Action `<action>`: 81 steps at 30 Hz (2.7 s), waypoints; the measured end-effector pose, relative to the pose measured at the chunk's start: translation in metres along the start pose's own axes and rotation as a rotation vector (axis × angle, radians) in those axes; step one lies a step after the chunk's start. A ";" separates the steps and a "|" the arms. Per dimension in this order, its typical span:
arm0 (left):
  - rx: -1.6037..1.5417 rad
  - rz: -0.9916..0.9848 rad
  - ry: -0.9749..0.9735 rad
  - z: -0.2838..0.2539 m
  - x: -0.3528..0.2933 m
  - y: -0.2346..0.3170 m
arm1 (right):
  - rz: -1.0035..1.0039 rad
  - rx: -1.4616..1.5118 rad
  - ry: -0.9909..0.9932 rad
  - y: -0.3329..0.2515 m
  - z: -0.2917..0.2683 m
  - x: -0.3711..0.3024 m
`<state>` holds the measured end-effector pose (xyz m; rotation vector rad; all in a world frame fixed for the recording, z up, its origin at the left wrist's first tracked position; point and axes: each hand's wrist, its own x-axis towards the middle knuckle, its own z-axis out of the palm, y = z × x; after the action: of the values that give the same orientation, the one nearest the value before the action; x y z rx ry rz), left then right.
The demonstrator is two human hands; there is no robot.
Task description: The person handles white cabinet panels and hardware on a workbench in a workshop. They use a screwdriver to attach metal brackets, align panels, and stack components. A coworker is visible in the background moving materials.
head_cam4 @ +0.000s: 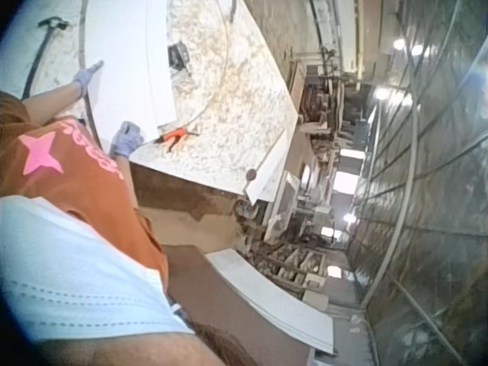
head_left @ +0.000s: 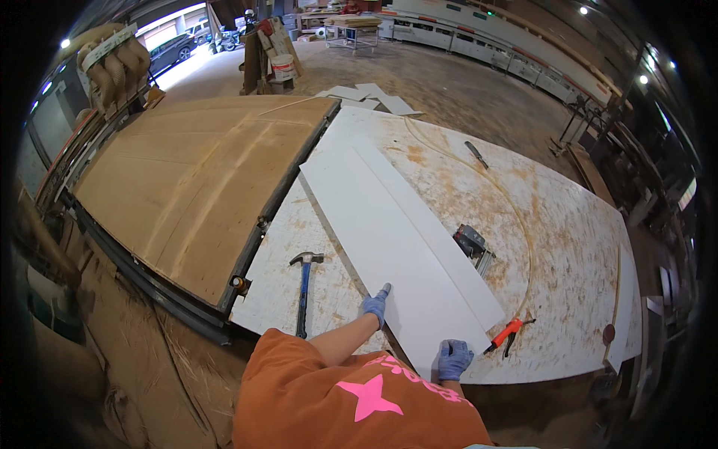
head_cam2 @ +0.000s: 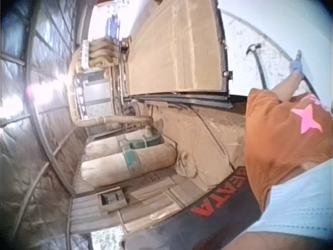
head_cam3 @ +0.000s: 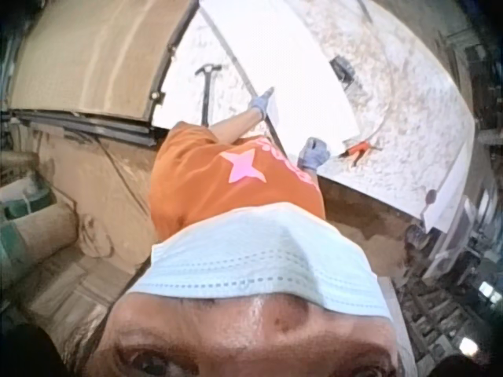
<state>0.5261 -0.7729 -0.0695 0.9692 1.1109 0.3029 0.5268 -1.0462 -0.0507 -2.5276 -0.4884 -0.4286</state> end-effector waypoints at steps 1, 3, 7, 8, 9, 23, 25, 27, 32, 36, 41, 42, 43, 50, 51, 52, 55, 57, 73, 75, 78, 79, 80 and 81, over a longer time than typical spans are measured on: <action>-0.024 0.004 0.019 -0.005 0.019 -0.014 | -0.086 0.009 -0.028 -0.002 0.001 -0.001; 0.018 -0.041 0.047 -0.005 0.024 -0.023 | -0.226 0.002 -0.073 0.000 -0.002 -0.005; 0.144 -0.100 0.027 0.006 0.003 0.001 | -0.427 -0.098 -0.095 0.005 0.001 -0.023; 0.143 -0.093 0.005 0.004 -0.002 0.005 | -0.368 -0.036 -0.029 0.008 0.008 -0.024; 0.086 -0.068 -0.030 0.003 -0.007 0.012 | -0.308 0.024 0.039 0.012 0.015 -0.024; 0.072 -0.059 -0.096 -0.006 0.037 -0.020 | 0.170 -0.129 -0.055 -0.019 -0.004 -0.016; 0.057 -0.104 -0.120 -0.009 0.035 -0.019 | 0.185 -0.145 -0.025 -0.019 0.000 -0.018; 0.037 -0.090 -0.135 -0.004 0.027 -0.012 | 0.213 -0.170 -0.019 -0.014 0.006 -0.016; 0.036 -0.054 -0.125 -0.003 0.034 -0.017 | 0.253 -0.182 0.023 -0.015 0.009 -0.013; 0.159 -0.090 -0.096 -0.006 0.058 -0.028 | 0.326 -0.136 0.027 -0.012 0.014 -0.011; 0.227 -0.011 -0.065 -0.008 0.065 -0.039 | 0.234 -0.092 0.026 -0.009 0.008 -0.012; 0.263 -0.007 -0.059 -0.008 0.062 -0.036 | 0.174 -0.080 0.037 -0.008 0.007 -0.013; 0.300 -0.005 -0.054 -0.009 0.058 -0.033 | 0.114 -0.066 0.048 -0.007 0.006 -0.013; 0.168 0.021 -0.008 -0.002 0.010 -0.004 | -0.202 -0.019 -0.040 -0.009 -0.009 -0.014; 0.240 -0.007 0.021 -0.001 0.006 0.001 | -0.251 -0.030 -0.039 -0.004 -0.011 -0.012; 0.248 -0.008 0.017 -0.001 0.001 0.006 | -0.300 -0.042 -0.037 -0.001 -0.012 -0.010; 0.214 -0.011 -0.026 0.002 -0.027 0.026 | -0.198 -0.058 -0.006 0.003 -0.012 -0.009; 0.193 0.006 -0.022 -0.002 -0.019 0.021 | -0.063 -0.069 0.038 -0.001 -0.005 -0.013; 0.173 -0.075 -0.047 -0.005 0.018 -0.005 | -0.213 -0.028 -0.004 -0.005 -0.007 -0.014; 0.161 -0.041 -0.072 -0.005 0.019 -0.006 | -0.135 -0.033 0.017 -0.004 -0.005 -0.015; 0.159 -0.046 -0.088 -0.005 0.015 -0.005 | 0.048 -0.036 0.035 -0.006 -0.001 -0.018; 0.160 -0.068 -0.097 -0.005 0.018 -0.005 | 0.121 -0.036 0.039 -0.006 0.000 -0.018; 0.165 -0.097 -0.102 -0.007 0.017 -0.006 | 0.145 -0.046 0.035 -0.006 0.000 -0.020; 0.155 -0.073 -0.106 -0.007 0.016 -0.006 | 0.169 -0.057 0.032 -0.006 0.001 -0.020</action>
<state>0.5258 -0.7623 -0.0850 1.0666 1.0816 0.1059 0.5069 -1.0456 -0.0565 -2.5872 -0.2506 -0.4232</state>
